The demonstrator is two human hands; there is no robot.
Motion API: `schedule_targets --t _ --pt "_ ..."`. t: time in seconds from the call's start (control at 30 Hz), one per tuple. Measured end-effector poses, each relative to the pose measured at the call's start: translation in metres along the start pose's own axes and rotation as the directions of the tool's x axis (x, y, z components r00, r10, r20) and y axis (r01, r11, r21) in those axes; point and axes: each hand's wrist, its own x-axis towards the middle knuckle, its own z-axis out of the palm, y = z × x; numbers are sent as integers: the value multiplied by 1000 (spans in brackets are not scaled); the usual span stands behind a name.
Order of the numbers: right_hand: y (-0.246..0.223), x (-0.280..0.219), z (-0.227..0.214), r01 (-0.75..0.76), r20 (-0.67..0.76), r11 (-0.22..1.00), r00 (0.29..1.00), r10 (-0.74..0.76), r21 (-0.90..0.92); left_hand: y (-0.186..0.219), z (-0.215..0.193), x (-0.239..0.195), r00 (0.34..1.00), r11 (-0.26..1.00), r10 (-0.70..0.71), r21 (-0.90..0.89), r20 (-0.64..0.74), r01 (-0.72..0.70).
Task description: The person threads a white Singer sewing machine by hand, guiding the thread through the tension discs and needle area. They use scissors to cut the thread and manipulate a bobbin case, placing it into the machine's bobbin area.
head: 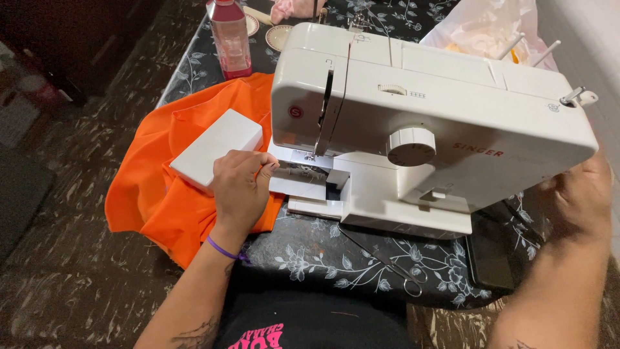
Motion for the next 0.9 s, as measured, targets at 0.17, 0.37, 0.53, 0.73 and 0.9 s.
schedule_targets --t 0.17,0.37,0.53,0.73,0.9 --pt "25 -1 -55 166 109 972 983 -149 -165 1 -2 1 1000 1000 -10 -2 8 10" --pt "44 31 -63 595 160 749 802 -575 -293 -2 -4 -1 1000 1000 -23 -9 5 23" --pt "23 36 -28 -246 -609 968 775 171 -40 -2 -9 -2 999 999 -37 -9 17 37" --pt "17 14 -23 111 -78 969 988 -131 -221 -4 -14 -2 1000 1000 -27 -10 -7 27" --pt "10 -2 -30 61 11 992 998 -60 -108 -7 -15 -1 999 1000 -26 -3 -22 26"
